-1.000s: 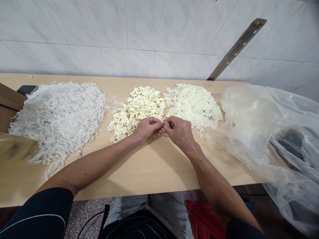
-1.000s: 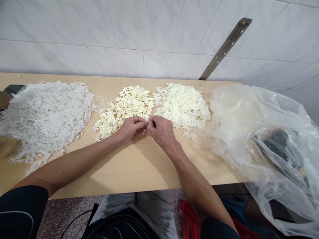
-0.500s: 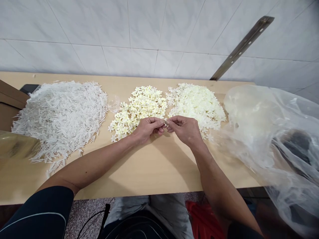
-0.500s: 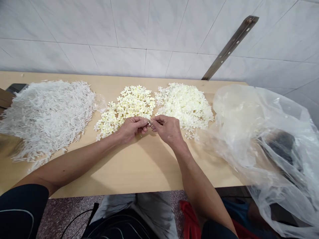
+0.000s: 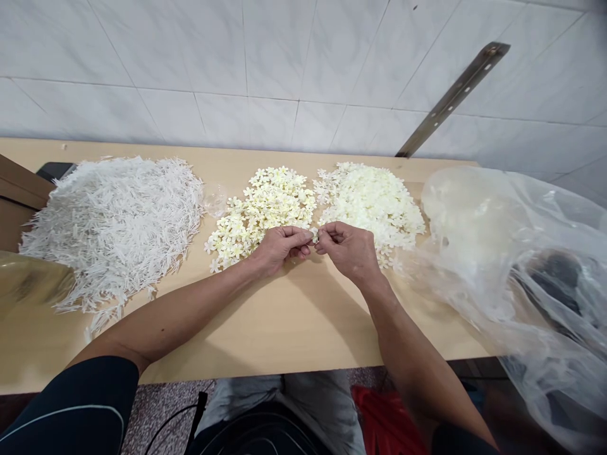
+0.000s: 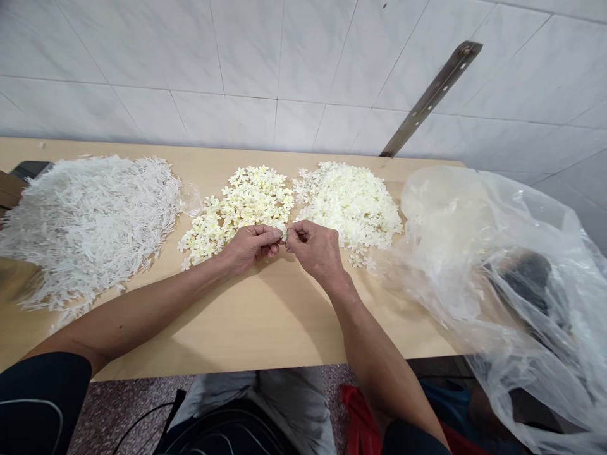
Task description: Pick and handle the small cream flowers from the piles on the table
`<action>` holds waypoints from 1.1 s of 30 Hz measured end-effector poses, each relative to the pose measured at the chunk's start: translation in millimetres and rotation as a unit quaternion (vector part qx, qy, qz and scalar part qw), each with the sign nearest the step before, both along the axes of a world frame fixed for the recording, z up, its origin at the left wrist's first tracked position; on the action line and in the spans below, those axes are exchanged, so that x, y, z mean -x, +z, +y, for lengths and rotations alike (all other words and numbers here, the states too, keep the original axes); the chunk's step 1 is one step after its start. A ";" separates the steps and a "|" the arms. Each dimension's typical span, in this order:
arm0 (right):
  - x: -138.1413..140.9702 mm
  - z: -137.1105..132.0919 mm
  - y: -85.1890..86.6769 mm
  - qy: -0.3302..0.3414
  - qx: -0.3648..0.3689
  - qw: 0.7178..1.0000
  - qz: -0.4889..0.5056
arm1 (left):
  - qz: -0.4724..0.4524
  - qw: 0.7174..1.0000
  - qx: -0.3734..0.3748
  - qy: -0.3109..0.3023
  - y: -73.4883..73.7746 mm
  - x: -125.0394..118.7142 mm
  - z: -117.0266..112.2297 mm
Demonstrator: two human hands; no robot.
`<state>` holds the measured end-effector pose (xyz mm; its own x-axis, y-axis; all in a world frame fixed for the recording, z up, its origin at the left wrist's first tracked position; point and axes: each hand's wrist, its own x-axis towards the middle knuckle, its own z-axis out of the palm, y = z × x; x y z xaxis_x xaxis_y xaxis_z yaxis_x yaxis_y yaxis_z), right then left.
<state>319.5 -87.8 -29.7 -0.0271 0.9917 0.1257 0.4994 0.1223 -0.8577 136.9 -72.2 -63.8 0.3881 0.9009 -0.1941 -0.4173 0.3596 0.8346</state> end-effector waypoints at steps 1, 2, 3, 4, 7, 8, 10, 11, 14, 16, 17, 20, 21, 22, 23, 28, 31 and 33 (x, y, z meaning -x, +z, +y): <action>0.2 0.6 0.8 0.000 0.011 1.000 0.014 | -0.001 1.000 0.002 -0.002 0.7 0.0 0.0; 0.4 1.1 1.6 0.001 0.021 0.999 0.026 | -0.001 1.000 0.003 -0.002 1.8 0.0 -0.1; 0.5 1.6 2.3 0.003 0.030 0.999 0.034 | -0.001 1.000 0.005 -0.002 3.0 0.0 -0.3; 0.6 2.0 2.9 0.005 0.035 0.999 0.038 | 0.000 1.000 0.007 -0.001 4.4 -0.2 -0.7; 0.1 2.3 2.4 0.011 0.035 0.999 0.032 | 0.012 1.000 0.008 0.005 8.9 -0.7 -2.1; -0.2 2.2 1.6 0.012 0.030 0.999 0.022 | 0.018 1.000 0.007 0.008 10.4 -0.9 -2.5; -1.2 2.0 -0.3 0.013 0.016 1.000 -0.008 | 0.034 0.999 0.005 0.013 12.5 -1.3 -3.0; -1.7 1.9 -0.9 0.013 0.011 1.000 -0.023 | 0.045 0.999 0.004 0.015 13.0 -1.5 -3.1; -3.5 1.6 1.2 0.004 0.010 0.999 -0.036 | 0.082 0.996 -0.001 0.020 11.7 -2.3 -3.1; -5.5 1.6 6.5 -0.007 0.021 1.000 0.006 | 0.095 0.995 -0.008 0.021 9.2 -2.8 -3.0; -7.0 1.8 10.1 -0.009 0.029 0.999 0.037 | 0.099 0.995 -0.011 0.021 7.9 -3.1 -3.0; -13.9 3.5 20.8 0.008 0.057 0.989 0.139 | 0.106 0.994 -0.012 0.017 6.0 -3.4 -2.9; -16.7 4.4 23.6 0.017 0.069 0.983 0.168 | 0.105 0.994 -0.011 0.016 6.2 -3.3 -2.9; -19.4 5.3 25.8 0.022 0.080 0.977 0.195 | 0.103 0.995 -0.011 0.014 6.6 -3.2 -3.0; -21.9 6.3 27.4 0.026 0.090 0.971 0.218 | 0.100 0.995 -0.010 0.012 7.2 -2.9 -3.1; -27.9 7.8 30.2 0.047 0.114 0.953 0.277 | 0.093 0.995 -0.018 0.004 8.4 -2.0 -3.8; -28.1 6.9 31.1 0.054 0.123 0.952 0.275 | 0.093 0.995 -0.017 0.004 7.9 -2.0 -3.9; -28.6 6.5 32.1 0.062 0.128 0.952 0.272 | 0.094 0.995 -0.017 0.003 7.7 -2.1 -3.8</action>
<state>348.1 -81.3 2.4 -0.1456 0.9851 -0.0912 -0.0325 -0.0969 -0.9948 139.0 -76.0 -56.1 0.3424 0.9105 -0.2320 -0.2557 0.3279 0.9095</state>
